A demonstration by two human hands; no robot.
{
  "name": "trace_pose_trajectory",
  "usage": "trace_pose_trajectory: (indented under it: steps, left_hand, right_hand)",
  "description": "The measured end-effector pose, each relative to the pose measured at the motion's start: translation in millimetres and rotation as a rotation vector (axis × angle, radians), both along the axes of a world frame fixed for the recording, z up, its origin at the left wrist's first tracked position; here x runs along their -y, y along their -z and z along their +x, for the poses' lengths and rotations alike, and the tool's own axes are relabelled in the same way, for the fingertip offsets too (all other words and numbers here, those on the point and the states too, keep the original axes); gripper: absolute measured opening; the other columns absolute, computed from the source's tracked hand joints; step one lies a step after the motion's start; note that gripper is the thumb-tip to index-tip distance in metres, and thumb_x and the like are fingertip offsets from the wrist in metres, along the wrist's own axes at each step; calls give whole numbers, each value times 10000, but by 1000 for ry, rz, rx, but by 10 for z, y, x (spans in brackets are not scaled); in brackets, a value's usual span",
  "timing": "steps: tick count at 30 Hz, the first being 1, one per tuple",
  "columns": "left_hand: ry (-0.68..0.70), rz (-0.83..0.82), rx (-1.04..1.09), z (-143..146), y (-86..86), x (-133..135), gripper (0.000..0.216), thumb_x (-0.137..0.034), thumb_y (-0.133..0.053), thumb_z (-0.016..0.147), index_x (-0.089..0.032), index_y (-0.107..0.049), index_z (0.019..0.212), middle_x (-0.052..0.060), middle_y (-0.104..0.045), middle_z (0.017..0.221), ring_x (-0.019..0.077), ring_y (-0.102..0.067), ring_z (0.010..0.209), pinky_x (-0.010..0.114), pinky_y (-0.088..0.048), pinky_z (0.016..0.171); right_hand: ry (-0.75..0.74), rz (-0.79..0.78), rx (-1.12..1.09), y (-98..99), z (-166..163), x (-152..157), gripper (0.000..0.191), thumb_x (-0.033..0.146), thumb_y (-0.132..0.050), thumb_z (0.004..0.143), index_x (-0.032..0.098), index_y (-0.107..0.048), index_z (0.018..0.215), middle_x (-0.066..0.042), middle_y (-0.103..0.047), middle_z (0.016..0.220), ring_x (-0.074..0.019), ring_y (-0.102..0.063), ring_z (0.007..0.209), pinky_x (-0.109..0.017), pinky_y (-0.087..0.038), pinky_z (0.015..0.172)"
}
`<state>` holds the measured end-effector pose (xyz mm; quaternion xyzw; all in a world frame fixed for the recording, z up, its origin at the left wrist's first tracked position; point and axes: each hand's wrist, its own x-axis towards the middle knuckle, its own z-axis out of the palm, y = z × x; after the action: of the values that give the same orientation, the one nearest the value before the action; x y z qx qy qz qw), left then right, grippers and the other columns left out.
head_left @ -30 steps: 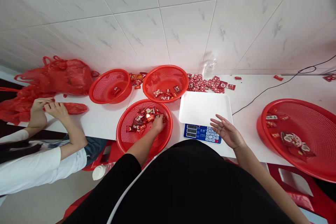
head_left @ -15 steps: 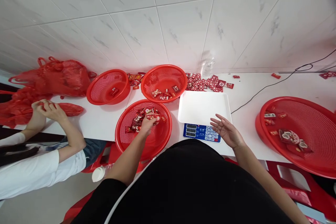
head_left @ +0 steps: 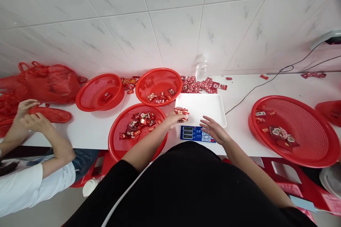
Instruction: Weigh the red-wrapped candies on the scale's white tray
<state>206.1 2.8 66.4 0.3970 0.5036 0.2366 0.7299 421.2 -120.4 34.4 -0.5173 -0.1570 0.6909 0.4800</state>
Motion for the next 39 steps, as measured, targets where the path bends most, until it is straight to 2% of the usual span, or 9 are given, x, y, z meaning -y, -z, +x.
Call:
trace_pose_trajectory:
  steps: [4, 7, 11, 14, 19, 27, 31, 35, 39]
  left_hand:
    - [119, 46, -68, 301, 182, -72, 540, -152, -874, 596, -186, -588, 1054, 56, -706, 939, 175, -685, 746, 339, -556, 717]
    - [191, 86, -98, 305, 253, -130, 657, -212, -878, 622, -210, -543, 1187, 89, -692, 1074, 203, -695, 857, 335, -568, 736]
    - [187, 165, -177, 221, 266, -173, 701, -263, -829, 708, -228, -479, 1313, 126, -630, 1247, 213, -676, 970, 330, -575, 767]
    - [203, 158, -253, 184, 247, -181, 585, -273, -768, 779, -200, -510, 1299, 131, -659, 1178, 217, -683, 919, 346, -576, 761]
    - [219, 194, -301, 164, 249, -170, 285, -264, -689, 840, -165, -620, 1097, 103, -695, 1031, 207, -679, 833, 330, -570, 730]
    - [320, 235, -388, -75, 306, -193, 195, -255, -666, 822, -155, -662, 989, 61, -680, 823, 129, -582, 570, 261, -504, 572]
    - [244, 324, -476, -134, 355, -234, 256, -191, -654, 804, -146, -660, 1056, 108, -684, 976, 158, -618, 669, 269, -506, 601]
    - [128, 606, -563, -120, 384, -242, 444, -108, -691, 737, -166, -630, 1173, 133, -627, 1219, 191, -631, 899, 303, -516, 800]
    - [91, 754, -640, -286, 327, -213, 262, -145, -612, 811, -169, -644, 1070, 104, -645, 1129, 174, -621, 852, 321, -500, 834]
  right_hand:
    - [7, 3, 50, 15, -85, -122, 543, 466, -769, 759, 346, -589, 1257, -34, -588, 1363, -276, -492, 1345, -472, -440, 1111]
    - [1, 34, 67, 9, -114, -181, 520, 488, -757, 765, 381, -582, 1242, -11, -587, 1362, -262, -490, 1350, -512, -419, 1127]
    - [-39, 64, 57, 2, -108, -213, 588, 485, -729, 793, 344, -522, 1324, -42, -553, 1424, -249, -515, 1332, -489, -413, 1131]
    - [-57, 54, 73, 10, -100, -220, 616, 481, -710, 810, 327, -493, 1366, -60, -518, 1467, -252, -497, 1349, -466, -421, 1117]
    - [-72, 82, 103, 25, -108, -225, 555, 468, -694, 823, 338, -527, 1336, -47, -490, 1492, -261, -486, 1357, -482, -430, 1098]
    - [-61, 30, 140, -16, -84, -209, 635, 512, -732, 774, 320, -536, 1347, -85, -444, 1519, -273, -439, 1392, -446, -471, 1070]
    - [-57, 13, 144, -52, -96, -207, 651, 508, -747, 762, 316, -539, 1348, -94, -436, 1526, -277, -437, 1394, -451, -462, 1082]
    - [-64, 33, 138, -94, -117, -214, 646, 494, -751, 763, 319, -539, 1347, -87, -405, 1551, -266, -440, 1393, -445, -455, 1094]
    - [-70, 69, 144, -112, -110, -208, 624, 490, -742, 772, 324, -550, 1342, -83, -449, 1524, -261, -454, 1383, -445, -445, 1103]
